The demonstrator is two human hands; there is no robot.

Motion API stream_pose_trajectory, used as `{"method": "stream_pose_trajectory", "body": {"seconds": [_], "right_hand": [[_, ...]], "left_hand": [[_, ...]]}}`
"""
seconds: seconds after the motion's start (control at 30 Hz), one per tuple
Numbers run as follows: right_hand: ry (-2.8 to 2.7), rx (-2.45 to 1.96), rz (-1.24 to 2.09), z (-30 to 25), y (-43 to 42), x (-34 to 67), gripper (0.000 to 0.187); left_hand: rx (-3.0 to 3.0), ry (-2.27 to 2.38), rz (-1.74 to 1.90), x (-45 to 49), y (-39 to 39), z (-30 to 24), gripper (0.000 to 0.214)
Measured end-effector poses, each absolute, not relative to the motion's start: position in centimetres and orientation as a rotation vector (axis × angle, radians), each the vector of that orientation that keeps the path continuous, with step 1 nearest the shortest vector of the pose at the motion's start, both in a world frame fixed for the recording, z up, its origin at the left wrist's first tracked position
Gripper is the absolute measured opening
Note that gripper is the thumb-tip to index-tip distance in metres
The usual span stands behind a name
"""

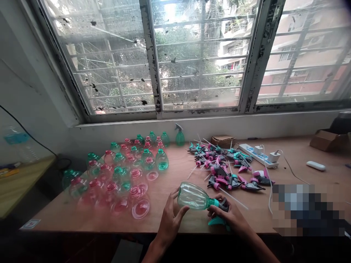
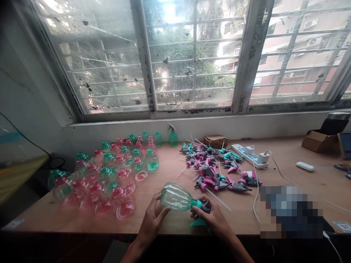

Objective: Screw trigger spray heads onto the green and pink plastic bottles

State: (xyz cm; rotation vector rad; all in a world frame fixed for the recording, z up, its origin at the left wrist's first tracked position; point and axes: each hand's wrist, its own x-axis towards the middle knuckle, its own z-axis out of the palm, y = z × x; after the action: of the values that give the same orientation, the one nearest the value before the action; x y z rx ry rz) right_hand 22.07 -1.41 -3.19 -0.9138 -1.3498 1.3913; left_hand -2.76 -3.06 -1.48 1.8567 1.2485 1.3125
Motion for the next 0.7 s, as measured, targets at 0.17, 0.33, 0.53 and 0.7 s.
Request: {"method": "stream_pose_trajectory", "body": {"seconds": [0.17,0.33,0.53,0.7], "right_hand": [[-1.33,-0.869,1.43,-3.3,-1.2,22.1,0.031],[-1.359,-0.89,1.415,-2.9,-1.4,22.1,0.032],[-1.32,-0.893,1.439,-3.3,-1.3,22.1,0.032],[-1.296,-0.888,1.445,-3.8,-0.9,22.2,0.029]], "left_hand": [[1.918,1.252,1.347,-2.7,-3.0,-1.6,0.049],[1.877,1.201,1.334,-2.8,-3.3,-0.7,0.053],[1.821,1.17,1.372,-2.8,-3.0,-0.9,0.039],[1.918,1.173,1.324,-2.7,-3.1,-1.1,0.056]]}}
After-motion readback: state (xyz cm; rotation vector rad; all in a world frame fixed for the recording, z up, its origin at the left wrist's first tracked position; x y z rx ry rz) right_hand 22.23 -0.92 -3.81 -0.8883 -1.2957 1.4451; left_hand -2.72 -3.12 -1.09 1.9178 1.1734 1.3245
